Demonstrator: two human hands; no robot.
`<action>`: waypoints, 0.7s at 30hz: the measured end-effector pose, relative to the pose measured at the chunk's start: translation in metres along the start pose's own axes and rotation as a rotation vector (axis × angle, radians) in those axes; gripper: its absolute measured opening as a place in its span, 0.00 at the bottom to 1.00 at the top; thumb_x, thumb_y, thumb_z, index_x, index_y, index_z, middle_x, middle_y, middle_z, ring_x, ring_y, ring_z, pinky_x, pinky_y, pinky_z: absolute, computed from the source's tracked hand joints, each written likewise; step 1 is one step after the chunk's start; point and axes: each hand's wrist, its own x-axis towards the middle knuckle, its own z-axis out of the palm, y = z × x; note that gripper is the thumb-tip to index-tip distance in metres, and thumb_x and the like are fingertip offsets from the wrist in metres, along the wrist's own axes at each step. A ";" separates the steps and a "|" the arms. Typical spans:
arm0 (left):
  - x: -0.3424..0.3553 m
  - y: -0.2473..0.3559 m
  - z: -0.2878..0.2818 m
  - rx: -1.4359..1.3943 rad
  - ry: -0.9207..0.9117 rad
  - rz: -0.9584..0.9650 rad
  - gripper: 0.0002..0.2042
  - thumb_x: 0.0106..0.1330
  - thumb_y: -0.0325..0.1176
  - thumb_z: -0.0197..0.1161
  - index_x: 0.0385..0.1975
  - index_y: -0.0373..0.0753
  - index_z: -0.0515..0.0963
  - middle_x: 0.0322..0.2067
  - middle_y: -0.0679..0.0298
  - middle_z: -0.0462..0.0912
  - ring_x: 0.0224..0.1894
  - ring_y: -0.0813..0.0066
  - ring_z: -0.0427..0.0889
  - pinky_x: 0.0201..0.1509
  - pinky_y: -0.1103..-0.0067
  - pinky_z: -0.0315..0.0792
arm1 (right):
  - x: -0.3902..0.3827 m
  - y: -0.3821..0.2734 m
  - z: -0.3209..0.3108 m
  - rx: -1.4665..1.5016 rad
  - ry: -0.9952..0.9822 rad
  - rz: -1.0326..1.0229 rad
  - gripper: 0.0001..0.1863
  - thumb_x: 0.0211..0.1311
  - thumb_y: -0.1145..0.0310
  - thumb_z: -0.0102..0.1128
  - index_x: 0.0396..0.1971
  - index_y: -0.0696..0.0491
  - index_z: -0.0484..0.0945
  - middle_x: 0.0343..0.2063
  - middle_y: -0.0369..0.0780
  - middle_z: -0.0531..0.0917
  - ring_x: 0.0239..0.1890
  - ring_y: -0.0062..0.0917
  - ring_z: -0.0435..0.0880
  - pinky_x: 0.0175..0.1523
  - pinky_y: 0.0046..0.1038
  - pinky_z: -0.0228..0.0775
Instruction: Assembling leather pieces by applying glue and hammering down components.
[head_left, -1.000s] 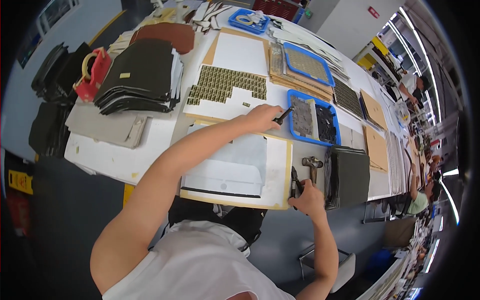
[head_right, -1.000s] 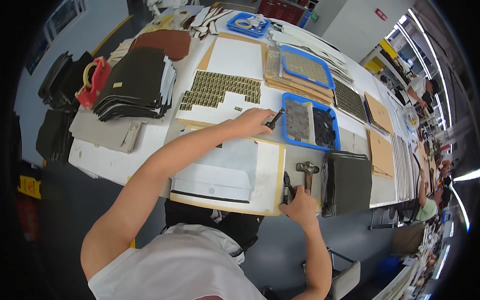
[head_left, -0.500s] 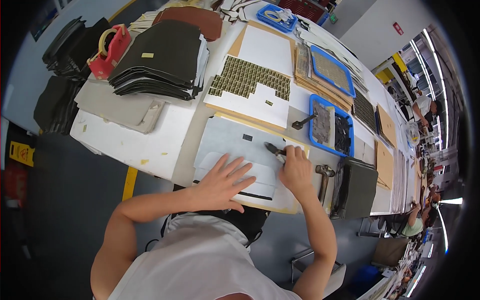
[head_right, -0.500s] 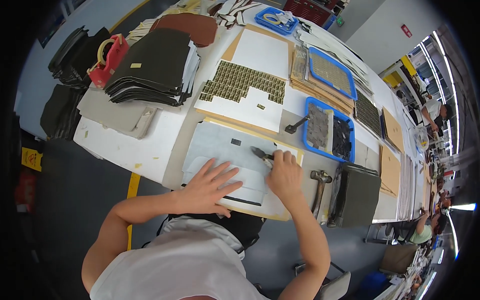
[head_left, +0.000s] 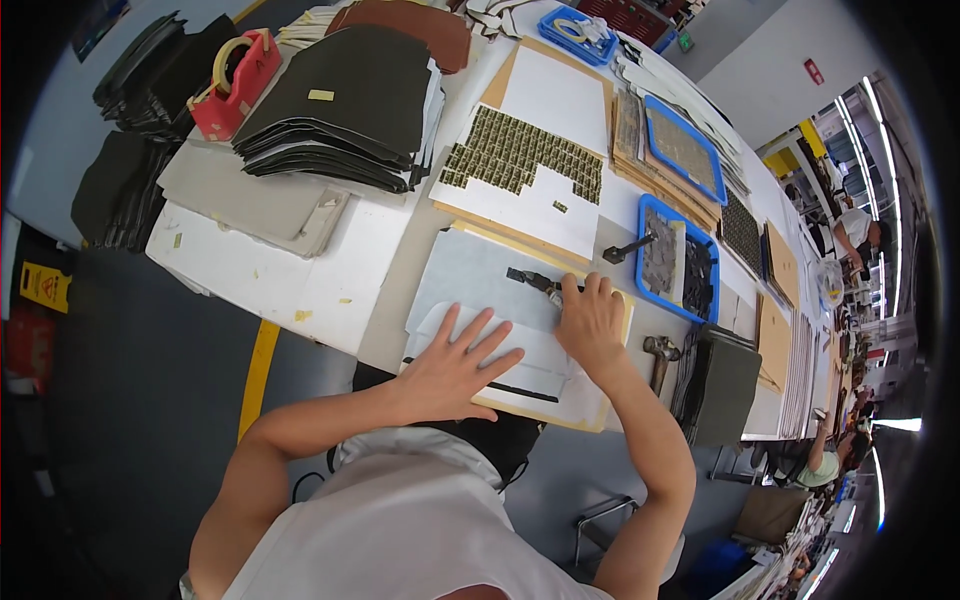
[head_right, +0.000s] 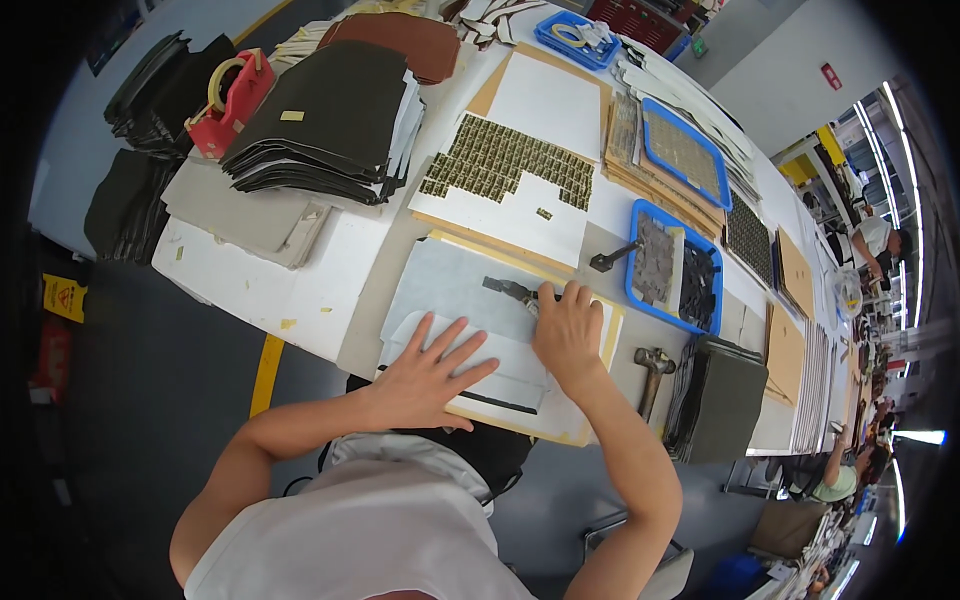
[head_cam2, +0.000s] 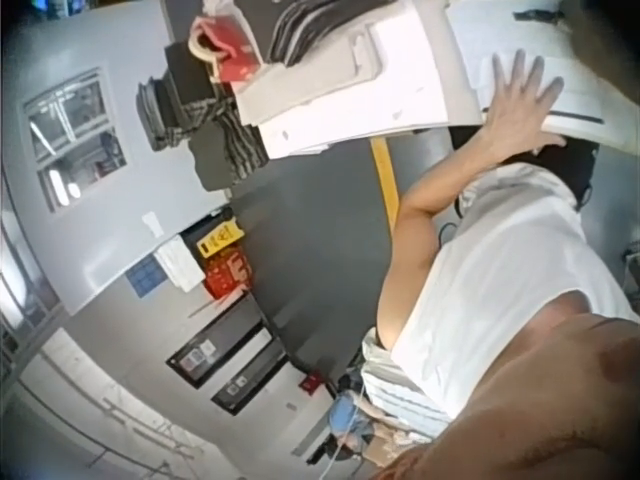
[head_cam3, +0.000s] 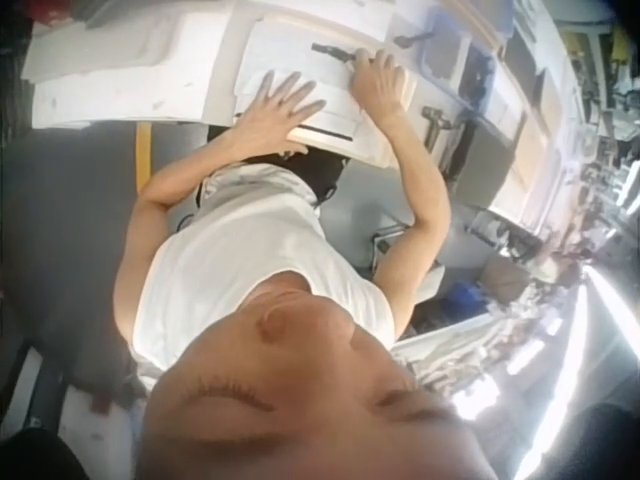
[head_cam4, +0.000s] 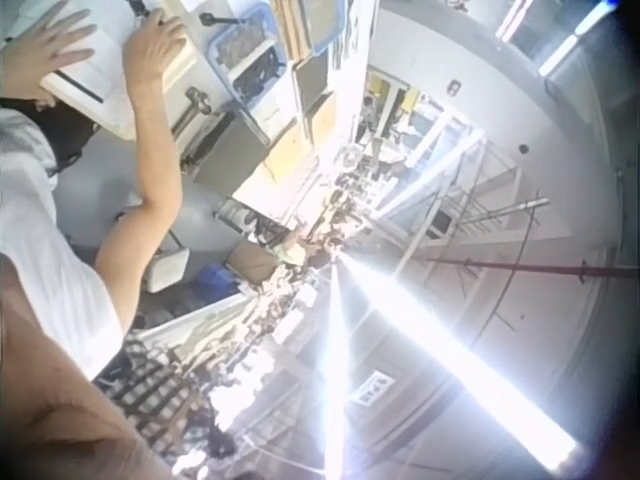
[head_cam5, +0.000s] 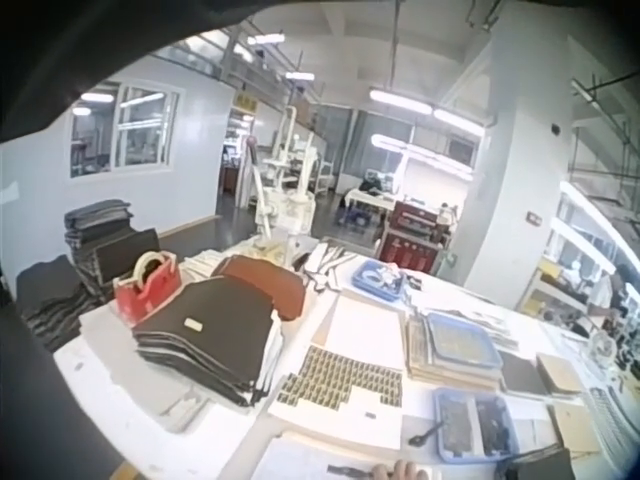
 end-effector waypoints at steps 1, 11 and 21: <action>0.000 0.000 0.000 0.005 -0.001 -0.001 0.49 0.57 0.71 0.63 0.73 0.46 0.63 0.73 0.48 0.59 0.76 0.40 0.53 0.73 0.36 0.47 | 0.000 0.001 0.001 -0.024 0.012 -0.017 0.15 0.48 0.73 0.64 0.39 0.52 0.75 0.33 0.44 0.75 0.39 0.39 0.76 0.39 0.38 0.67; 0.000 0.001 0.001 0.004 -0.007 -0.007 0.49 0.57 0.72 0.62 0.74 0.46 0.62 0.74 0.49 0.59 0.76 0.41 0.52 0.73 0.36 0.45 | 0.007 0.011 0.011 -0.092 0.031 -0.079 0.12 0.49 0.72 0.64 0.36 0.52 0.76 0.27 0.42 0.78 0.32 0.37 0.79 0.35 0.38 0.69; -0.001 0.000 0.001 -0.014 0.014 -0.002 0.48 0.57 0.71 0.63 0.73 0.46 0.63 0.73 0.48 0.59 0.76 0.40 0.52 0.74 0.36 0.44 | 0.010 -0.006 -0.004 -0.010 0.013 -0.026 0.12 0.50 0.74 0.63 0.36 0.53 0.76 0.32 0.44 0.78 0.37 0.38 0.79 0.42 0.38 0.68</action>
